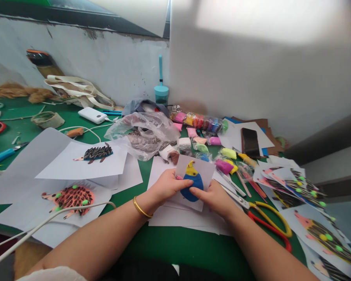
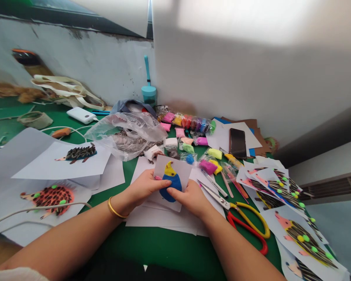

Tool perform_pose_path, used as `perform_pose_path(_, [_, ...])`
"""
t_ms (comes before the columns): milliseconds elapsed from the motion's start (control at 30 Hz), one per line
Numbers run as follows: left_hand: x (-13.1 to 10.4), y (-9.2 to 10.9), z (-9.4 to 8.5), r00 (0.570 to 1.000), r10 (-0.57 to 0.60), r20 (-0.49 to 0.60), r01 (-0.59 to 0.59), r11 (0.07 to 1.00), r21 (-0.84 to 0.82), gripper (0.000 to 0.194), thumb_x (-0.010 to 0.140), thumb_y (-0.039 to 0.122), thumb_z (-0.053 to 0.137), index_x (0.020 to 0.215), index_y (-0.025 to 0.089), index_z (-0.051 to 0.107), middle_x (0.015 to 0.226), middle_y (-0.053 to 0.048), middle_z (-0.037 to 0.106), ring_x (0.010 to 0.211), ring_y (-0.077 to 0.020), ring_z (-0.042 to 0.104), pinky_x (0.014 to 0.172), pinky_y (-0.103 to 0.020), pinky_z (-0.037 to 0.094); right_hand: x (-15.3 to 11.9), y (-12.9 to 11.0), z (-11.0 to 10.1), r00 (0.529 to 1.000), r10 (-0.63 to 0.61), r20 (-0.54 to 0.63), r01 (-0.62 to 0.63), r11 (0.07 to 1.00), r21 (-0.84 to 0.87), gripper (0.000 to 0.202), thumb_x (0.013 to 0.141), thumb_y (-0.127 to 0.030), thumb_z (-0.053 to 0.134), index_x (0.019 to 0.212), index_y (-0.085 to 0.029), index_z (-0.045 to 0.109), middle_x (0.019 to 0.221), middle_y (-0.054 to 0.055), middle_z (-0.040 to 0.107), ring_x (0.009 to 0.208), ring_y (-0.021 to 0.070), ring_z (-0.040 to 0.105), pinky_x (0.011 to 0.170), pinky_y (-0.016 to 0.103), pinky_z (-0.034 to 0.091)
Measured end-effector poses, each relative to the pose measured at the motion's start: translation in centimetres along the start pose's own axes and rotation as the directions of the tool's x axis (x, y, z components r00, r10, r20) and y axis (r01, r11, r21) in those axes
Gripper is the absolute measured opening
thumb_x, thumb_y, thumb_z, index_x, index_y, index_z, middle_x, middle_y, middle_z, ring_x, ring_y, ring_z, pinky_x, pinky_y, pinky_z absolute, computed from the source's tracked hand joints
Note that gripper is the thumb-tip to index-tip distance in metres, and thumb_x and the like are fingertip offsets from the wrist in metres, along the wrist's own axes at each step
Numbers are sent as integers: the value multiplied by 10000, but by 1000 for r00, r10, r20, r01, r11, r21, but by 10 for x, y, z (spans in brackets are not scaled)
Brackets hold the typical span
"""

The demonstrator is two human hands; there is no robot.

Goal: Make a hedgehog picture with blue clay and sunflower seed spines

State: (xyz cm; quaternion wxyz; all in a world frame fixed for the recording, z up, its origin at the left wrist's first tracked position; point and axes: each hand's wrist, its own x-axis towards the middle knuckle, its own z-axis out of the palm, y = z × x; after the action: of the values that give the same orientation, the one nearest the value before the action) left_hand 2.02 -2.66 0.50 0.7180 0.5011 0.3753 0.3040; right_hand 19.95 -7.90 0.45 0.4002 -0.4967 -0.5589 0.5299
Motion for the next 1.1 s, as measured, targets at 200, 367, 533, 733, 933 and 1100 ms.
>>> perform_pose_path(200, [-1,2,2,999,-2,32,1,1000,1,450,671,358,830,1035,109,739,1060,-136,743,954,-271,686,873,-371,529,0,-1,0,1000,6,-1,-6,1000,22,432,829,-473,694,1155,-190,709,1180,85,725,1112,328,666,997,497,519])
perform_pose_path(367, [0,0,1,1000,-4,-16,5,998,61,465,679,359,822,1059,107,727,1055,-133,744,942,-271,686,857,-369,532,0,0,0,1000,11,-15,-11,1000,14,464,818,-463,706,1195,-193,692,1215,90,710,1132,332,656,1003,501,512])
perform_pose_path(533, [-1,4,2,999,35,31,-35,999,17,453,703,362,803,1068,110,709,1060,-130,737,965,-266,679,859,-360,526,2,2,-1,997,29,-69,-26,999,46,492,808,-518,703,1158,-173,707,1223,115,703,1108,342,667,974,510,525])
perform_pose_path(733, [-2,2,6,999,38,35,-39,999,36,455,672,322,819,1059,125,682,994,-108,738,913,-262,685,827,-364,534,3,6,-3,992,52,-116,-38,993,116,510,768,-511,753,1160,-189,701,1172,100,729,1088,333,676,963,489,533])
perform_pose_path(933, [-2,-2,7,999,31,21,-33,995,92,496,652,284,818,1091,118,659,1011,-115,731,924,-261,676,827,-368,530,4,11,-2,988,66,-140,-47,989,138,510,773,-493,754,1168,-176,693,1164,111,730,1090,337,675,954,498,536])
perform_pose_path(1100, [-2,0,7,1000,18,16,-19,993,119,472,657,290,802,1072,113,662,987,-118,729,914,-266,674,812,-376,533,4,10,-2,987,58,-147,-38,990,136,495,786,-489,744,1178,-191,690,1174,103,727,1093,329,674,970,492,525])
